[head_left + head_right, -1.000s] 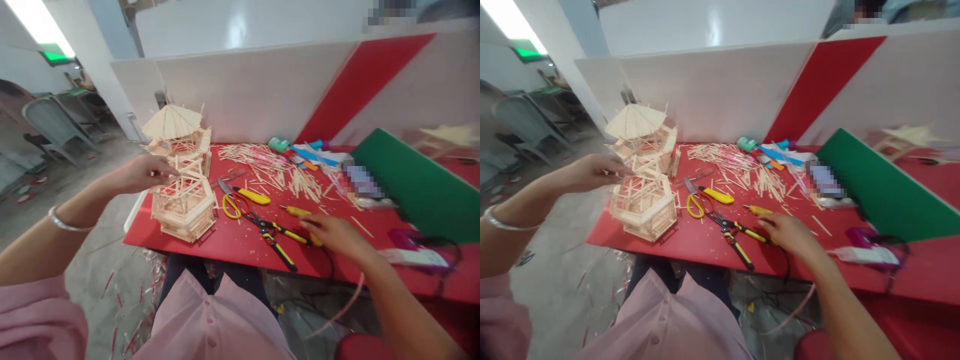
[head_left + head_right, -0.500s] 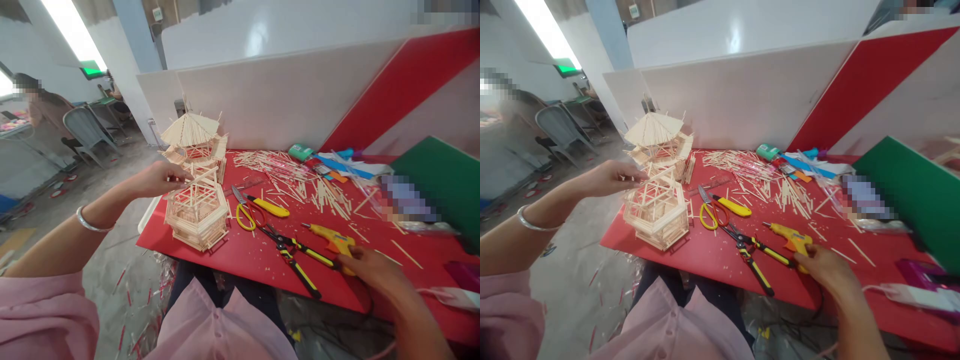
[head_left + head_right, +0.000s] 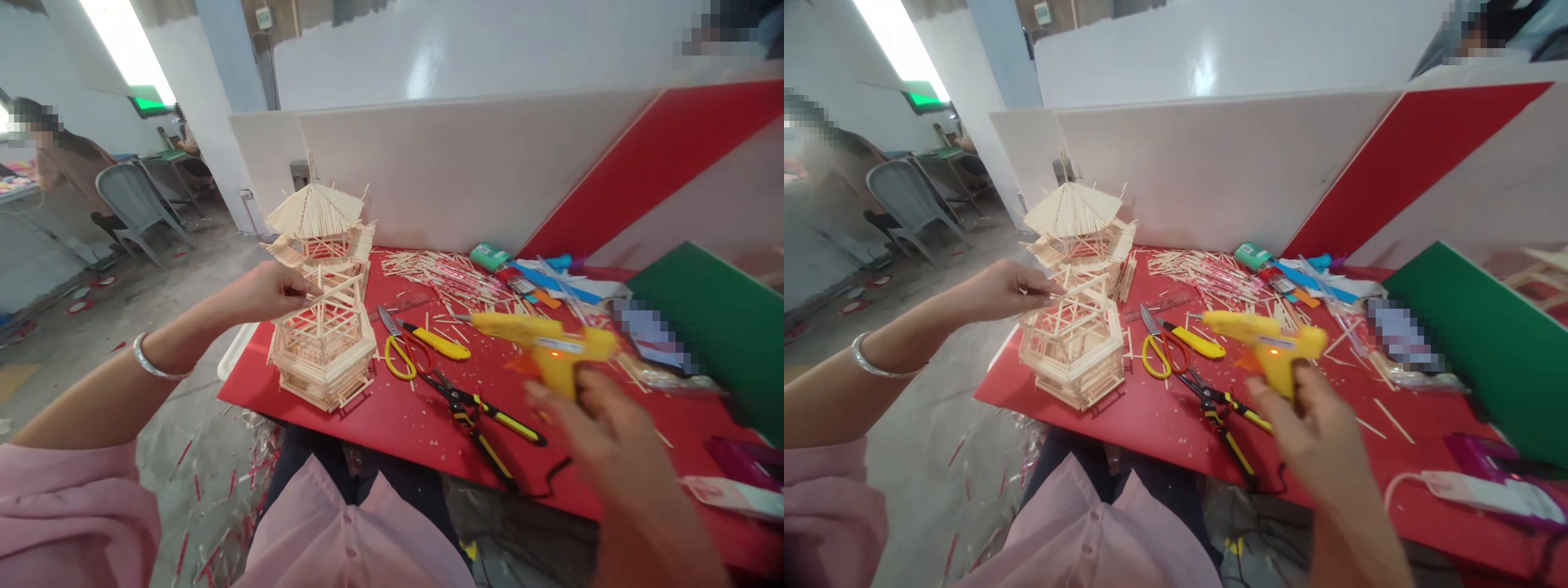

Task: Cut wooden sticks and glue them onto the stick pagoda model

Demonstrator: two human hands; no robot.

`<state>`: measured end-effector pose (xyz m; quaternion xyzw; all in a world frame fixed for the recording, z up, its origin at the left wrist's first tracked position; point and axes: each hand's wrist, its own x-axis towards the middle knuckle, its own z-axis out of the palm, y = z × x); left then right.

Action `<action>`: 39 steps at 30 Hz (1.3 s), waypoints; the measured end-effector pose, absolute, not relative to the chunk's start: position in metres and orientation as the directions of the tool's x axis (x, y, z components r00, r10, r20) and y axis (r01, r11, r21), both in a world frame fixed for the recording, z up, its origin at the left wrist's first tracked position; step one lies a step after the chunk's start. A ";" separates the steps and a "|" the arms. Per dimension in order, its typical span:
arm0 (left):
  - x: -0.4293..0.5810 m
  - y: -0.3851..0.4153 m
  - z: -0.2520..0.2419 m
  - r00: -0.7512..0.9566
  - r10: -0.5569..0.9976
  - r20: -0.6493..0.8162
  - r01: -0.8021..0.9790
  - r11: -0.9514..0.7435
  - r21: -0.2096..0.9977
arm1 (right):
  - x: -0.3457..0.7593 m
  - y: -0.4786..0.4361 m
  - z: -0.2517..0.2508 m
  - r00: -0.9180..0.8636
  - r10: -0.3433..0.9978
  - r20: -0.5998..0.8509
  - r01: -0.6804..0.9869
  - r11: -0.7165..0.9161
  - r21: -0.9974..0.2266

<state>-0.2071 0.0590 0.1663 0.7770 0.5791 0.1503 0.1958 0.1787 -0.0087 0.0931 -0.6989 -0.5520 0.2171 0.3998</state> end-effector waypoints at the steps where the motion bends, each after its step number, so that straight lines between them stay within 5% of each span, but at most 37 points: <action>1: -0.206 0.058 0.166 0.284 0.959 0.023 0.836 -0.259 0.484 | 0.163 -0.010 0.098 0.214 0.966 0.145 0.579 -0.006 -0.815; 7: -0.216 0.057 0.169 0.191 0.959 0.212 0.822 -0.274 0.499 | 0.106 -0.004 0.097 0.122 0.958 0.259 0.496 0.167 -0.852; 11: -0.245 0.046 0.154 -0.031 0.937 0.347 0.826 -0.172 0.537 | 0.113 -0.006 0.084 0.193 0.965 0.177 0.437 0.077 -0.896; 15: -0.264 0.008 0.098 -0.195 0.912 0.360 0.702 -0.127 0.701 | 0.122 -0.013 0.074 0.264 0.960 0.092 0.377 -0.016 -0.926; 19: -0.257 -0.031 0.030 -0.175 0.933 0.314 0.518 -0.184 0.836 | 0.115 -0.012 0.072 0.278 0.957 0.088 0.356 -0.017 -0.934; 22: -0.247 -0.039 0.004 -0.107 0.934 0.340 0.513 -0.241 0.824 | 0.108 -0.007 0.075 0.243 0.960 0.138 0.378 0.037 -0.925; 30: -0.245 -0.015 0.016 0.084 0.897 0.433 0.628 -0.386 0.676 | 0.105 -0.015 0.074 0.280 0.951 0.133 0.323 0.037 -0.946; 39: -0.221 -0.016 -0.010 -0.038 0.863 0.504 0.592 -0.387 0.707 | 0.108 -0.009 0.059 0.147 0.965 0.218 0.241 0.178 -0.954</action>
